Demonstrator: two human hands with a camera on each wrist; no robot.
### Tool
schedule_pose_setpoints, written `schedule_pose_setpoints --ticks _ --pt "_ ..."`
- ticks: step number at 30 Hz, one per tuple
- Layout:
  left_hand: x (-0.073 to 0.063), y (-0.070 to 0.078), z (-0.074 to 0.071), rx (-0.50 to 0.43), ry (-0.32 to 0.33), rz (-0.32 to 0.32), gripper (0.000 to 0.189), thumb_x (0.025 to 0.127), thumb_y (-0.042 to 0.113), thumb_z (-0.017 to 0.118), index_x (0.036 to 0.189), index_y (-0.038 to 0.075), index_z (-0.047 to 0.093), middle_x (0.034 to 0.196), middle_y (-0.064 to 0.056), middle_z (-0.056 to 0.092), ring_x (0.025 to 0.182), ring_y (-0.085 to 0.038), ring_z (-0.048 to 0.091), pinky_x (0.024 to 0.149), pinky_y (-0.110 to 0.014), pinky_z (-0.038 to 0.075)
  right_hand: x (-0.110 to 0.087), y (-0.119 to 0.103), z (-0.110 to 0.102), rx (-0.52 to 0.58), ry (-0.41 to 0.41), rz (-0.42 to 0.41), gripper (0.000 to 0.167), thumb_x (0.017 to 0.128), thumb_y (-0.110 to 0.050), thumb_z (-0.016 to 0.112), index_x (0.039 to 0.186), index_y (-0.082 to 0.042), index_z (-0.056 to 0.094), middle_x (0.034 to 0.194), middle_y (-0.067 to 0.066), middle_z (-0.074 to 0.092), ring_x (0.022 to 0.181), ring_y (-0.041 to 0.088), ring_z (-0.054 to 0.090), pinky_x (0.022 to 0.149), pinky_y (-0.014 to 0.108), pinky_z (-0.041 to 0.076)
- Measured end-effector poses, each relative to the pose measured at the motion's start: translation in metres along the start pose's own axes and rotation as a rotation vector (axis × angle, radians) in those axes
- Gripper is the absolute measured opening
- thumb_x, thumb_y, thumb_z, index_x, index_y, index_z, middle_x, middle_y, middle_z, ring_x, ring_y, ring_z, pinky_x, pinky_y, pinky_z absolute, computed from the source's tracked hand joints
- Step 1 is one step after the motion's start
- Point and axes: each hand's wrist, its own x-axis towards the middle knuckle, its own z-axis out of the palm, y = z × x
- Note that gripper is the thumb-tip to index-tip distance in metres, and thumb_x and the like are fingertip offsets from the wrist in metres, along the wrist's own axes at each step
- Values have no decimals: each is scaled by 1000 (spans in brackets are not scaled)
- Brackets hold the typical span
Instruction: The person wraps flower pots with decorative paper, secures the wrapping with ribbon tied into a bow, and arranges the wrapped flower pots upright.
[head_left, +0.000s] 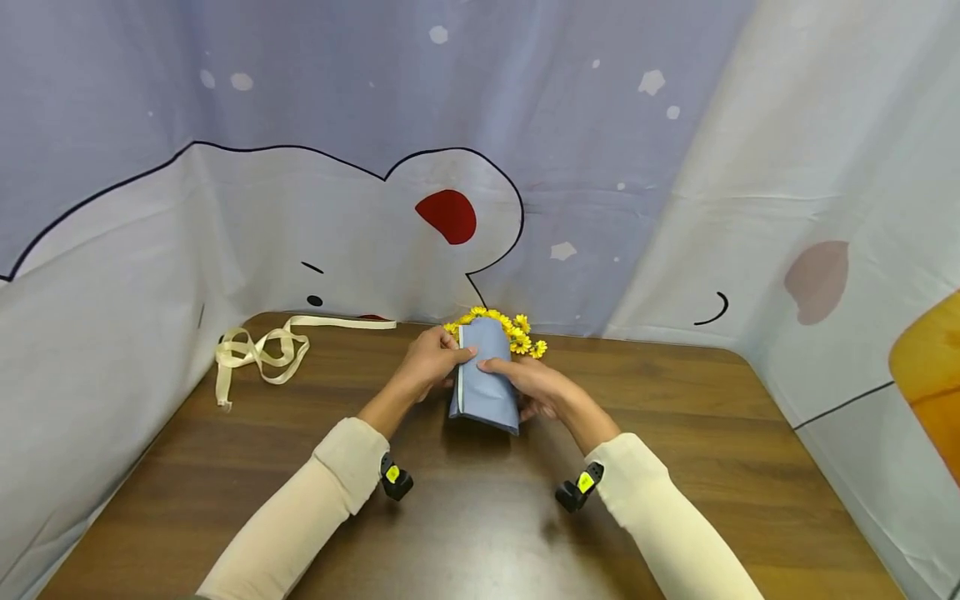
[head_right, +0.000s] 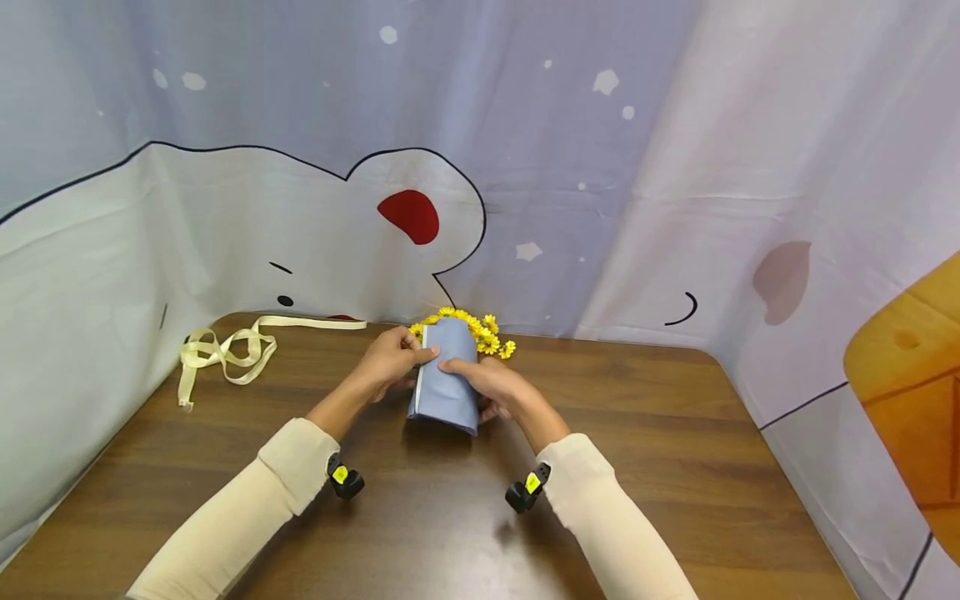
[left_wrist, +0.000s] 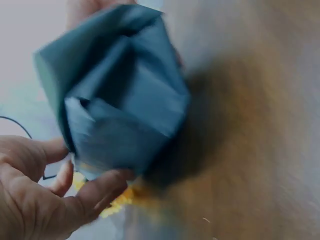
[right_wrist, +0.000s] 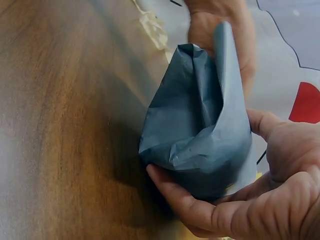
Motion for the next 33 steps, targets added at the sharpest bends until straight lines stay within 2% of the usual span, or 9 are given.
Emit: schedule_pose_setpoints --ticks 2,5,7,11,17,22,25,30,33 --pt "-2 -7 -1 -23 1 -33 40 107 37 79 89 9 57 93 -2 52 71 -12 55 89 -50 71 0 2 1 4 8 -2 72 106 -49 69 152 3 50 132 22 66 115 36 71 103 65 64" --pt "-5 -14 -2 -77 -64 -73 46 107 45 78 82 12 59 92 0 54 77 -11 60 90 -42 70 0 2 1 6 9 -5 72 106 -49 70 152 3 50 134 23 65 116 37 70 104 66 63" --pt "-7 -15 -3 -130 -114 -79 43 108 41 78 81 13 59 94 2 56 88 -12 63 88 -38 68 1 1 0 11 -1 -4 72 106 -49 70 152 3 50 136 24 65 118 38 70 105 67 62" --pt "-8 -15 -3 -193 -157 -49 38 108 24 78 77 14 57 90 3 53 92 -15 60 84 -34 61 2 0 -4 38 -55 4 73 110 -49 68 156 4 47 144 26 63 126 40 68 112 70 58" --pt "-8 -13 -1 -161 -117 -49 32 107 23 80 80 11 66 96 2 57 93 -15 62 84 -35 63 3 5 -8 56 -86 6 71 114 -48 64 156 7 47 148 27 62 130 41 68 115 71 56" --pt "-10 -17 -1 -167 -63 -62 27 105 23 83 97 -2 79 108 -5 68 98 -19 68 88 -39 67 6 8 -6 46 -70 -11 71 113 -50 65 151 8 51 139 24 65 122 38 70 109 67 60" --pt "-12 -19 -1 -177 -20 -68 28 103 21 84 104 -7 82 113 -7 70 100 -20 70 90 -42 68 7 9 -5 35 -69 -19 72 113 -50 66 151 8 51 140 25 65 124 39 71 109 67 60" --pt "-15 -19 4 -200 3 -65 26 99 18 86 100 -8 83 107 -6 71 96 -20 71 84 -39 68 4 11 -7 18 -74 -35 73 112 -49 68 152 9 51 149 26 63 132 43 69 110 68 60" --pt "-15 -17 5 -216 -1 -60 25 98 17 87 98 -8 83 102 -4 71 91 -18 71 80 -37 68 3 10 -9 5 -64 -43 72 111 -49 68 151 9 52 148 26 64 129 42 71 107 66 62"
